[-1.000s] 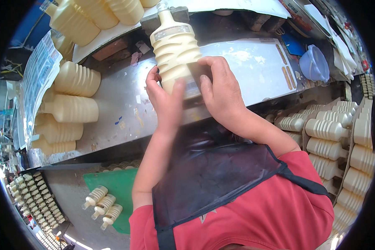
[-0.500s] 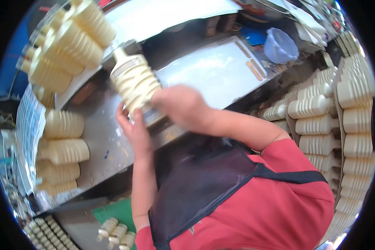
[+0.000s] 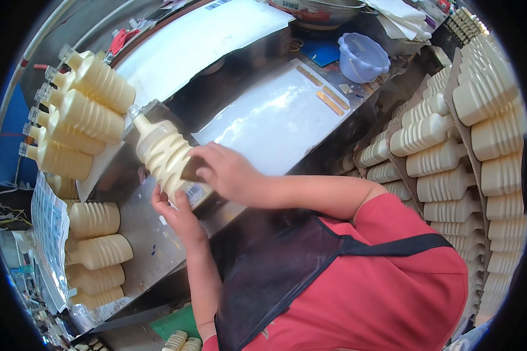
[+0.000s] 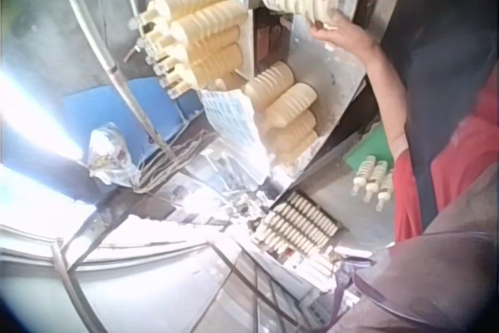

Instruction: The person applies adhesive labels to cream-colored plastic bottles. They pick a bottle, peel a label from a sheet, and press it onto the bottle's body, smoothing it into place. The labeled bottles are set aside on a nearby surface.

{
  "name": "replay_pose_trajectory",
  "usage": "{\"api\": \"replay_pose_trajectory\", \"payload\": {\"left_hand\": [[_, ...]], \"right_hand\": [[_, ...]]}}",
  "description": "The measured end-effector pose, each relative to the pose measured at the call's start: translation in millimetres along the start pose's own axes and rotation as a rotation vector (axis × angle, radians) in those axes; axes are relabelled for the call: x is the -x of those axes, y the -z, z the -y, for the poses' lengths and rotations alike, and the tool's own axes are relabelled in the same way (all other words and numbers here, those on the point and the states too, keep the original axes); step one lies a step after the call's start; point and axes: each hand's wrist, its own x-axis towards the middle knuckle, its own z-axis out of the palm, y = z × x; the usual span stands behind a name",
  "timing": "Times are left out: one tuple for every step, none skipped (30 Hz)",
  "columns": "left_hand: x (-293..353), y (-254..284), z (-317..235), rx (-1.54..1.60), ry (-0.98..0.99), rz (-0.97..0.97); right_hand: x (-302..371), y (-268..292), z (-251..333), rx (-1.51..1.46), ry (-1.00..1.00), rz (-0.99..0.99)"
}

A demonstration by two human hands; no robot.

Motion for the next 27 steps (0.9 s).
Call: {"api": "replay_pose_trajectory", "payload": {"left_hand": [[-2, 3, 4, 0.028, 0.02, -0.004], [-2, 4, 4, 0.054, 0.03, -0.001], [-3, 5, 4, 0.08, 0.036, 0.003], [-5, 6, 4, 0.106, 0.041, 0.006], [-7, 8, 7, 0.1, 0.027, 0.014], [-7, 10, 9, 0.094, 0.015, 0.021], [-8, 12, 10, 0.088, 0.003, 0.028], [-10, 15, 9, 0.096, 0.014, 0.024], [-12, 18, 7, 0.102, 0.025, 0.016], [-16, 21, 6, 0.109, 0.038, 0.009], [-25, 24, 13, 0.083, 0.026, -0.028], [-35, 24, 11, 0.058, 0.017, -0.032], [-44, 24, 5, 0.028, 0.006, -0.042], [-55, 23, 0, -0.002, -0.005, -0.051], [-67, 24, -4, 0.009, -0.008, -0.027], [-77, 22, -10, 0.058, 0.029, -0.012], [-87, 19, -16, 0.106, 0.065, 0.003], [-98, 16, -21, 0.16, 0.094, 0.017], [-111, 13, -20, 0.195, 0.122, 0.015], [-126, 17, -10, 0.257, 0.156, 0.058], [-141, 25, 6, 0.323, 0.186, 0.097], [-150, 24, 4, 0.383, 0.219, 0.143], [-154, 24, 2, 0.338, 0.286, 0.114], [-156, 26, 3, 0.323, 0.281, 0.139], [-155, 26, 2, 0.354, 0.3, 0.149], [-153, 25, 0, 0.384, 0.319, 0.16], [-152, 24, 2, 0.397, 0.307, 0.203]], "right_hand": [[-5, 1, -4, -0.003, -0.019, -0.041], [-9, 2, -5, -0.007, -0.037, -0.083], [-11, 4, -4, -0.023, -0.01, -0.068], [-10, 7, -1, -0.04, 0.017, -0.054], [-9, 10, 2, -0.056, 0.045, -0.038], [-4, 11, 3, -0.077, 0.076, -0.016], [0, 12, -2, 0.016, 0.231, 0.019], [4, 13, -7, 0.111, 0.386, 0.053], [4, 15, -1, 0.09, 0.489, -0.001], [2, 17, 8, 0.112, 0.556, 0.082], [2, 16, 14, 0.129, 0.617, 0.147], [4, 13, 19, 0.154, 0.672, 0.211], [4, 6, 23, 0.111, 0.722, 0.221], [4, 2, 27, 0.179, 0.721, 0.212], [1, 0, 35, 0.243, 0.722, 0.206], [-3, -2, 40, 0.309, 0.721, 0.201], [-8, -5, 44, 0.394, 0.746, 0.175], [-6, -9, 42, 0.373, 0.737, 0.235], [-4, -12, 40, 0.359, 0.743, 0.286], [-3, -14, 39, 0.344, 0.748, 0.338], [-4, -7, 43, 0.231, 0.674, 0.471], [-5, -4, 38, 0.148, 0.575, 0.448], [-6, -3, 30, 0.064, 0.477, 0.425], [-6, 1, 22, -0.019, 0.374, 0.405], [-7, 11, 16, 0.065, 0.231, 0.377], [-4, 13, 6, 0.106, 0.171, 0.232], [-4, 15, -3, 0.053, 0.079, 0.117]]}}
